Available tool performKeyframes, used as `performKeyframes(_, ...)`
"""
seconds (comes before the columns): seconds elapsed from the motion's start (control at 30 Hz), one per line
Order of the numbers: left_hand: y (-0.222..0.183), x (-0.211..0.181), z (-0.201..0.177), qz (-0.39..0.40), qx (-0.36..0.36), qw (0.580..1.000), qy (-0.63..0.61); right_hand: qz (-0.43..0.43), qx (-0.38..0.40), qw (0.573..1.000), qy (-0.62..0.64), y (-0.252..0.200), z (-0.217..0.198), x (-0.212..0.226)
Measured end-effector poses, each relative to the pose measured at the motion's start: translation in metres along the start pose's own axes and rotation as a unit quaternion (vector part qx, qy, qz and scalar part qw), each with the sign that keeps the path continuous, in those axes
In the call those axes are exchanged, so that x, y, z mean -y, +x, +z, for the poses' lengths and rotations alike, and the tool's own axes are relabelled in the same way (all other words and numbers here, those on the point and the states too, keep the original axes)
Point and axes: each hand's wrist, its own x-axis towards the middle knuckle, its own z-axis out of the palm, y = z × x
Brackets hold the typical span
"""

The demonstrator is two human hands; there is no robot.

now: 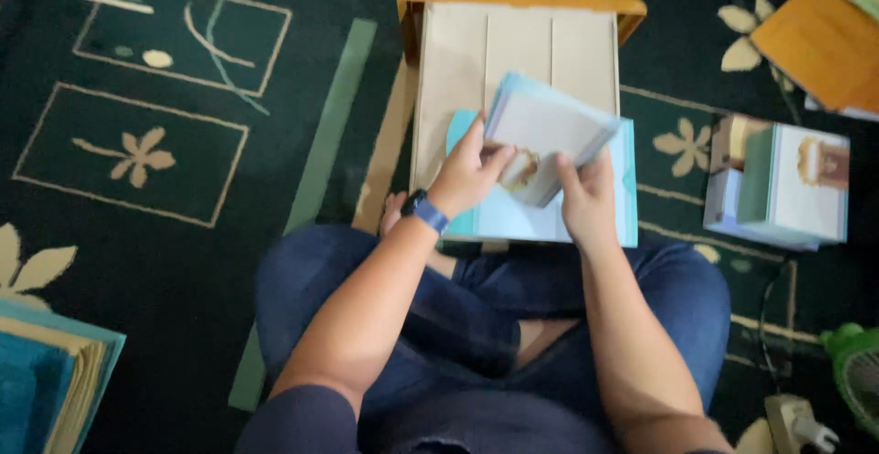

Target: The person sits on the floor and assembles small notebooks by inserting a decorative cover sheet into a light blue cover. They repeatedly pick up a cover, slide the sheet in, and place the finished notebook on a growing stack on a small wooden stand.

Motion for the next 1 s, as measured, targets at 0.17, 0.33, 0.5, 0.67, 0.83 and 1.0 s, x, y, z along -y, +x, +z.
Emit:
performKeyframes(0.17, 0.007, -0.087, -0.040, 0.155, 0.038, 0.972, 0.174, -0.073, -0.004, 0.994, -0.079, 0.013, -0.028, 0.076)
performKeyframes(0.33, -0.002, -0.129, -0.064, 0.180, 0.113, 0.925, 0.314, -0.181, 0.038, 0.921, -0.344, 0.016, -0.022, 0.135)
performKeyframes(0.5, 0.000, -0.085, -0.030, 0.176, 0.108, 0.816, 0.539, 0.000, 0.218, 0.805, -0.552, 0.002, 0.030, 0.131)
performKeyframes(0.67, 0.002, -0.085, -0.037, 0.157, 0.145, 0.834, 0.509, -0.073, 0.132, 0.893, -0.424, 0.011, 0.014, 0.115)
performKeyframes(0.83, -0.003, -0.091, -0.043, 0.166, 0.155, 0.851, 0.473, -0.066, 0.067, 0.933, -0.349, 0.009, -0.022, 0.066)
performKeyframes(1.0, 0.002, -0.070, -0.096, 0.091, 0.196, 0.838, 0.501, -0.097, 0.015, 0.944, -0.314, 0.017, -0.032, 0.084)
